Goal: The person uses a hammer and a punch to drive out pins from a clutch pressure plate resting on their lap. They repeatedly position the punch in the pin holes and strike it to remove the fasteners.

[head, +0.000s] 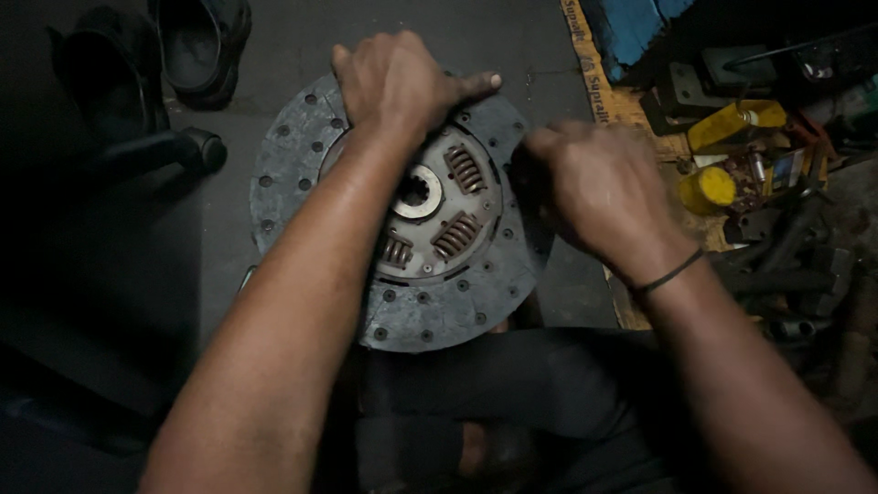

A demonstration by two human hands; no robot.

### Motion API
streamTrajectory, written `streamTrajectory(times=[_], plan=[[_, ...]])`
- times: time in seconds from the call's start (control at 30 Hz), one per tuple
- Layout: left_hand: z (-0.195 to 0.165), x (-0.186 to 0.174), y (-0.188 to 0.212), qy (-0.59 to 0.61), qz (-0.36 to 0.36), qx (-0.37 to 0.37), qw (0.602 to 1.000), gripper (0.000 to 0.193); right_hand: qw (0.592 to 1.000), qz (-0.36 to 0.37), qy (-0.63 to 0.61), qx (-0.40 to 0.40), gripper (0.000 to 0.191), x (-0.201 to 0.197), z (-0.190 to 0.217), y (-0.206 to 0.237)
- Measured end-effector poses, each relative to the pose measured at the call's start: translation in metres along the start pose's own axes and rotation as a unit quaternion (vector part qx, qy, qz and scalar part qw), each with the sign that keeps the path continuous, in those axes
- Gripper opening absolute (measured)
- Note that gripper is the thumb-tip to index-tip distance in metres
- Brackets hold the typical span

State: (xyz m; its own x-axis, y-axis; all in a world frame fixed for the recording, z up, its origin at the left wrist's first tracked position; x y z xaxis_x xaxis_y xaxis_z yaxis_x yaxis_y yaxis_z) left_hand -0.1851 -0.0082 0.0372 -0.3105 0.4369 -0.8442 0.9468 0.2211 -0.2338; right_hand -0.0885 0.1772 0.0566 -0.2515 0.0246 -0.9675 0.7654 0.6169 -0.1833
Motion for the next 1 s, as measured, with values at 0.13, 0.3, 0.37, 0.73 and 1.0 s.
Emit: streamTrajectory(times=[0.13, 0.3, 0.37, 0.73, 1.0], plan=[[0.000, 0.000, 0.001, 0.003, 0.015, -0.003, 1.000, 0.079, 0.995, -0.095, -0.025, -0.010, 0.019, -0.009, 0.011, 0.010], [0.001, 0.007, -0.006, -0.009, 0.064, -0.027, 0.998, 0.073, 0.988, -0.138, -0.057, 0.032, 0.028, -0.003, 0.016, 0.026], [0.004, 0.007, -0.008, 0.005, 0.061, -0.035, 0.997, 0.072, 0.983, -0.166, -0.072, 0.031, 0.037, -0.002, 0.020, 0.034], [0.003, -0.002, -0.007, 0.020, 0.034, -0.033, 0.999, 0.071, 0.970, -0.213, -0.076, 0.093, 0.014, -0.013, 0.046, 0.043], [-0.003, -0.006, -0.004, -0.013, -0.018, 0.020, 1.000, 0.074, 0.915, 0.201, -0.235, 0.258, 0.061, 0.040, -0.013, 0.017]])
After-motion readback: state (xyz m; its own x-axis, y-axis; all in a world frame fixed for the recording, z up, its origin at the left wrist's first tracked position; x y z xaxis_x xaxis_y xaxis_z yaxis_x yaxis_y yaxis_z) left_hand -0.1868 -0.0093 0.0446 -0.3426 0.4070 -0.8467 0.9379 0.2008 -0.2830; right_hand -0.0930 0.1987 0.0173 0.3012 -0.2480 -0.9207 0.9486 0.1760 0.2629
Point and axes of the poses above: each hand's wrist, its own y-axis away from the middle knuckle, its own x-axis out of the palm, z = x × y, the point moved 9 cm from there along -y, towards the middle knuckle, and after that the axes turned 5 degrees about -x, right-handed, at the moved point
